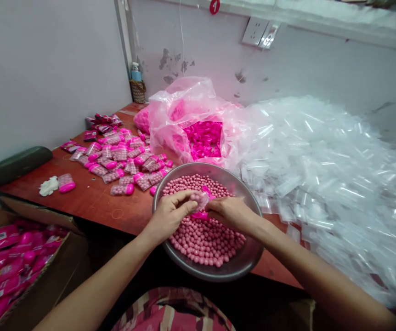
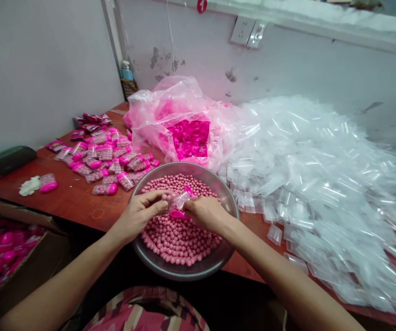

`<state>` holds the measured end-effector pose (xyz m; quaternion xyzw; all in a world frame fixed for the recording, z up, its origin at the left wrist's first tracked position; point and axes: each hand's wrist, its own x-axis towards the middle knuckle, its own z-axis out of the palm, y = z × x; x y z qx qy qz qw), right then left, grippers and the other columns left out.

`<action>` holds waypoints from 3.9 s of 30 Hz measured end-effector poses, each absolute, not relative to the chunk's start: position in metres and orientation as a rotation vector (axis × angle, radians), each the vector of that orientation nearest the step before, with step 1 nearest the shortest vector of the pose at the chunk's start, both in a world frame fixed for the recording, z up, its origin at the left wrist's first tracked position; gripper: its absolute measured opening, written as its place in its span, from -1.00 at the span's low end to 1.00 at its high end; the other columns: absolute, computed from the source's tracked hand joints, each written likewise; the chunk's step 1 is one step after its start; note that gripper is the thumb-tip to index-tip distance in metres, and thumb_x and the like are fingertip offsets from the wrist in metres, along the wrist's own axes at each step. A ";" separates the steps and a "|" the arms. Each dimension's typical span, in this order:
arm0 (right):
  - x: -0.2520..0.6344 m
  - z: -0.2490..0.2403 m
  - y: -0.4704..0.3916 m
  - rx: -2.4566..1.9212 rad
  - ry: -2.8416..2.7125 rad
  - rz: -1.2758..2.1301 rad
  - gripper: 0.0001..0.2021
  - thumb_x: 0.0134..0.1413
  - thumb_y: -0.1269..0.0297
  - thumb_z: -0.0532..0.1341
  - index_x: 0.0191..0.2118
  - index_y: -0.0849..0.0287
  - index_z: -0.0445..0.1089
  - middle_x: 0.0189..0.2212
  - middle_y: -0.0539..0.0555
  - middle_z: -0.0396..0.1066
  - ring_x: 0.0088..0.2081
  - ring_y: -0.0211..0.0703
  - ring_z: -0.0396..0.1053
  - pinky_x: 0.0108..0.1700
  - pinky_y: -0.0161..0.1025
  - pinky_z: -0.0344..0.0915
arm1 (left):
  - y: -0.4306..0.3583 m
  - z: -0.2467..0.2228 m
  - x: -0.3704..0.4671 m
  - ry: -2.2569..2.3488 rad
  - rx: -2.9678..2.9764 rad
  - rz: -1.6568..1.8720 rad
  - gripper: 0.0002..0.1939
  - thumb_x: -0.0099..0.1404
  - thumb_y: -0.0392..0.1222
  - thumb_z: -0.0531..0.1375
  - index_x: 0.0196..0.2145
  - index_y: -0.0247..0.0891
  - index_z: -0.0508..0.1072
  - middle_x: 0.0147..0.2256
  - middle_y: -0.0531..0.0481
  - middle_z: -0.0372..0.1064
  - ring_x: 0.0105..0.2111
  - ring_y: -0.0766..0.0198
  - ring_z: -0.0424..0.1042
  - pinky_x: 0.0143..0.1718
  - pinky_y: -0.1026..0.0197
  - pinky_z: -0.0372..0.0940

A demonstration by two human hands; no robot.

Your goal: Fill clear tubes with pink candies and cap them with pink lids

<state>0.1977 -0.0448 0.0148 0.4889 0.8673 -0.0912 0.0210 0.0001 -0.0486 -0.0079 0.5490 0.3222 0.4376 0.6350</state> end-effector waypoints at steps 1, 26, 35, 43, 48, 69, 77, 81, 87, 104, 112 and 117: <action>0.197 0.016 -0.045 1.550 2.693 -0.296 -0.86 0.09 0.34 0.13 -0.32 0.17 0.44 -0.42 0.09 0.48 -0.40 -0.16 0.41 -0.39 -0.33 0.16 | -0.049 -0.008 0.000 0.724 1.268 0.978 -0.71 0.20 -0.18 0.18 -0.12 -0.28 0.46 -0.17 -0.09 0.43 -0.14 0.16 0.37 -0.10 0.17 0.27; 0.208 0.046 -0.062 1.698 3.005 -0.776 -0.87 0.09 0.27 0.16 -0.24 0.19 0.32 -0.48 -0.01 0.40 -0.50 -0.32 0.31 -0.45 -0.41 0.17 | -0.050 -0.010 0.000 0.825 1.492 0.976 -0.72 0.21 -0.19 0.15 -0.12 -0.26 0.48 -0.20 -0.06 0.48 -0.16 0.14 0.41 -0.12 0.19 0.28; 0.187 0.044 -0.056 1.442 3.098 -0.732 -0.92 0.11 0.30 0.15 -0.30 0.19 0.29 -0.44 0.02 0.42 -0.44 -0.30 0.34 -0.39 -0.40 0.16 | -0.055 -0.004 -0.001 0.882 1.580 1.001 -0.75 0.21 -0.23 0.14 -0.17 -0.26 0.51 -0.21 -0.04 0.49 -0.20 0.18 0.43 -0.11 0.22 0.27; 0.203 0.041 -0.065 1.641 2.812 -0.945 -0.73 0.11 0.10 0.13 -0.42 0.22 0.32 -0.62 -0.04 0.32 -0.58 -0.34 0.22 -0.52 -0.41 0.10 | -0.054 -0.006 -0.001 0.984 1.546 1.059 -0.75 0.20 -0.25 0.14 -0.16 -0.28 0.50 -0.24 -0.05 0.50 -0.22 0.18 0.44 -0.12 0.19 0.28; 0.192 0.022 -0.056 1.480 2.830 -0.450 -0.80 0.15 0.25 0.10 -0.17 0.22 0.34 -0.34 0.14 0.46 -0.37 -0.18 0.39 -0.35 -0.31 0.23 | -0.050 -0.008 0.000 0.864 1.343 1.030 -0.70 0.18 -0.20 0.16 -0.13 -0.34 0.47 -0.21 -0.11 0.46 -0.20 0.15 0.42 -0.15 0.17 0.31; 0.195 0.019 -0.051 1.961 2.747 -1.856 -0.66 -0.01 0.17 0.23 -0.09 0.17 0.36 -0.27 0.06 0.42 -0.23 -0.15 0.36 -0.17 -0.22 0.32 | -0.053 -0.003 0.003 0.824 1.162 1.066 -0.75 0.15 -0.14 0.20 -0.24 -0.33 0.45 -0.32 -0.05 0.43 -0.33 0.26 0.40 -0.27 0.25 0.31; 0.197 0.026 -0.059 1.868 3.089 -1.342 -0.69 -0.02 0.20 0.27 -0.11 0.11 0.40 -0.28 0.05 0.44 -0.25 -0.19 0.38 -0.20 -0.26 0.32 | -0.060 0.002 0.001 0.859 1.609 1.050 -0.76 0.24 -0.24 0.13 -0.15 -0.22 0.50 -0.16 -0.04 0.47 -0.14 0.19 0.41 -0.06 0.22 0.22; 0.192 0.038 -0.062 1.729 3.242 -0.975 -0.75 0.03 0.20 0.23 -0.14 0.14 0.41 -0.33 0.07 0.46 -0.30 -0.20 0.38 -0.23 -0.29 0.31 | -0.064 0.006 0.001 0.844 1.689 1.029 -0.78 0.25 -0.27 0.12 -0.18 -0.21 0.52 -0.23 -0.02 0.49 -0.21 0.22 0.43 -0.13 0.26 0.24; 0.191 0.039 -0.061 1.813 3.097 -1.138 -0.78 0.07 0.20 0.20 -0.18 0.15 0.42 -0.28 0.07 0.45 -0.23 -0.14 0.38 -0.17 -0.25 0.31 | -0.063 0.003 -0.001 0.868 1.626 1.042 -0.76 0.24 -0.23 0.12 -0.15 -0.22 0.50 -0.18 -0.03 0.48 -0.16 0.20 0.41 -0.07 0.23 0.22; 0.188 0.005 -0.067 1.735 3.387 -0.128 -0.70 0.10 0.23 0.12 -0.03 0.06 0.33 -0.17 0.11 0.42 -0.15 -0.11 0.41 -0.19 -0.28 0.39 | -0.057 0.005 0.003 0.625 0.756 1.038 -0.59 -0.10 -0.01 0.35 -0.38 -0.40 0.43 -0.48 -0.02 0.37 -0.49 0.33 0.38 -0.35 0.20 0.32; 0.195 0.029 -0.062 1.781 3.323 -0.127 -0.71 0.15 0.25 0.10 0.00 0.11 0.27 -0.17 0.12 0.43 -0.18 -0.13 0.43 -0.17 -0.27 0.38 | -0.062 -0.001 0.002 0.739 1.273 1.108 -0.75 0.20 -0.18 0.15 -0.18 -0.30 0.48 -0.28 -0.07 0.46 -0.25 0.22 0.42 -0.18 0.20 0.29; 0.185 0.038 -0.068 1.508 3.368 -0.214 -0.68 0.18 0.35 0.06 0.06 0.09 0.21 -0.20 0.12 0.40 -0.19 -0.17 0.40 -0.19 -0.28 0.36 | -0.067 0.005 -0.001 0.857 1.647 1.117 -0.77 0.25 -0.31 0.09 -0.17 -0.23 0.50 -0.30 0.00 0.48 -0.27 0.27 0.43 -0.20 0.28 0.28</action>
